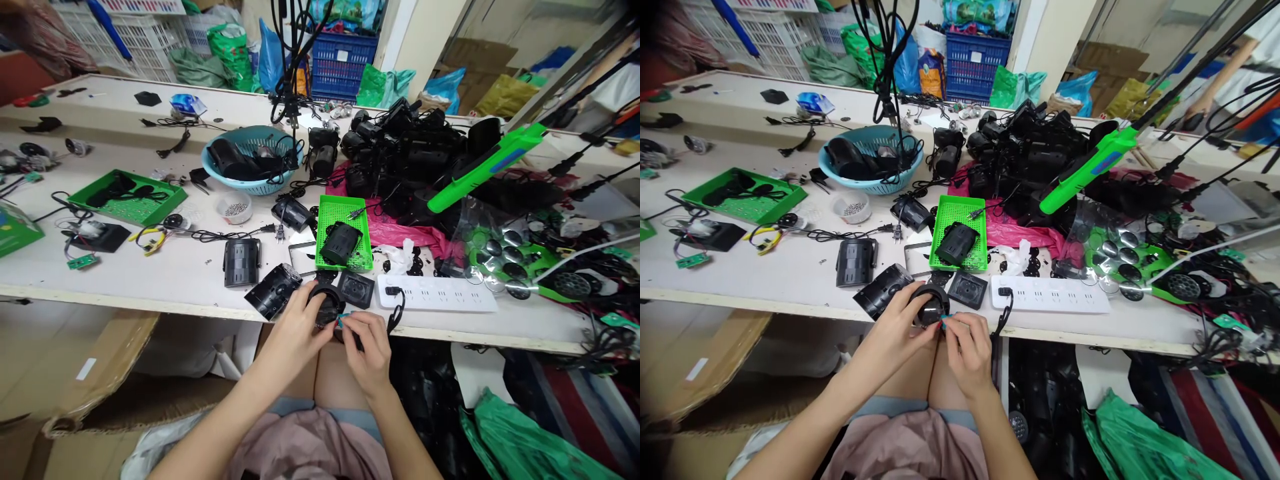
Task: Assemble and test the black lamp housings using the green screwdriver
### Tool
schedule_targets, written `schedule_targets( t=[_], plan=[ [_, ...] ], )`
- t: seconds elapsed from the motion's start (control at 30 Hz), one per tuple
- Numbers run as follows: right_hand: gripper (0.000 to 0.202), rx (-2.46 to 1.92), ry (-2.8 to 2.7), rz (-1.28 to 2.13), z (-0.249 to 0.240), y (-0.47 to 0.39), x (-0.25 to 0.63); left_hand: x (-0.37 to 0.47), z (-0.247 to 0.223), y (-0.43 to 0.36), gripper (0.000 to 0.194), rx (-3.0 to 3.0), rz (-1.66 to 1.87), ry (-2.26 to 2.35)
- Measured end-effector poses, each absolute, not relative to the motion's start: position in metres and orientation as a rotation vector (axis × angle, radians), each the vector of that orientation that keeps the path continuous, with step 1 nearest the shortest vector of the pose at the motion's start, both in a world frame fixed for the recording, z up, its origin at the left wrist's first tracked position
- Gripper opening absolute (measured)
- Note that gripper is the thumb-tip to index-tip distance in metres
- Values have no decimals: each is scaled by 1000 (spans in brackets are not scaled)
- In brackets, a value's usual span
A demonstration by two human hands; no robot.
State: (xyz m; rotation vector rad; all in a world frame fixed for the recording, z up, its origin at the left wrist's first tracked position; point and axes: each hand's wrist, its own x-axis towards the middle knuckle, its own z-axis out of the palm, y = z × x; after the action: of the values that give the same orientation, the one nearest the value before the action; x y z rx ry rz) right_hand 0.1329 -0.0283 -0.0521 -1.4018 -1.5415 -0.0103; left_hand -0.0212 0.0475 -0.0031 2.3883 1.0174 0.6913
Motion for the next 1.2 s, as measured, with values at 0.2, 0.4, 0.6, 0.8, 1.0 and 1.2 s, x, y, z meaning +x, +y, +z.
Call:
schedule_targets(
  t=[0.2, 0.4, 0.6, 0.8, 1.0, 1.2],
  plan=[
    [33, -1374, -1664, -68, -56, -24, 148, -23, -4, 49, 37, 2408, 637, 1010],
    [32, -1324, -1749, -136, -56, -21, 155, -24, 0, 48, 39, 2377, 626, 985],
    [29, -1284, -1831, -186, -53, -16, 157, -26, 6, 49, 39, 2387, 578, 946],
    [29, -1267, -1872, -183, -50, -14, 158, -28, 8, 51, 38, 2404, 509, 953],
    [32, -1267, -1872, -184, -52, -17, 158, -29, 12, 53, 37, 2369, 495, 929],
    [30, -1271, -1852, -202, -52, -17, 157, -32, 12, 56, 34, 2227, 560, 876]
  ],
)
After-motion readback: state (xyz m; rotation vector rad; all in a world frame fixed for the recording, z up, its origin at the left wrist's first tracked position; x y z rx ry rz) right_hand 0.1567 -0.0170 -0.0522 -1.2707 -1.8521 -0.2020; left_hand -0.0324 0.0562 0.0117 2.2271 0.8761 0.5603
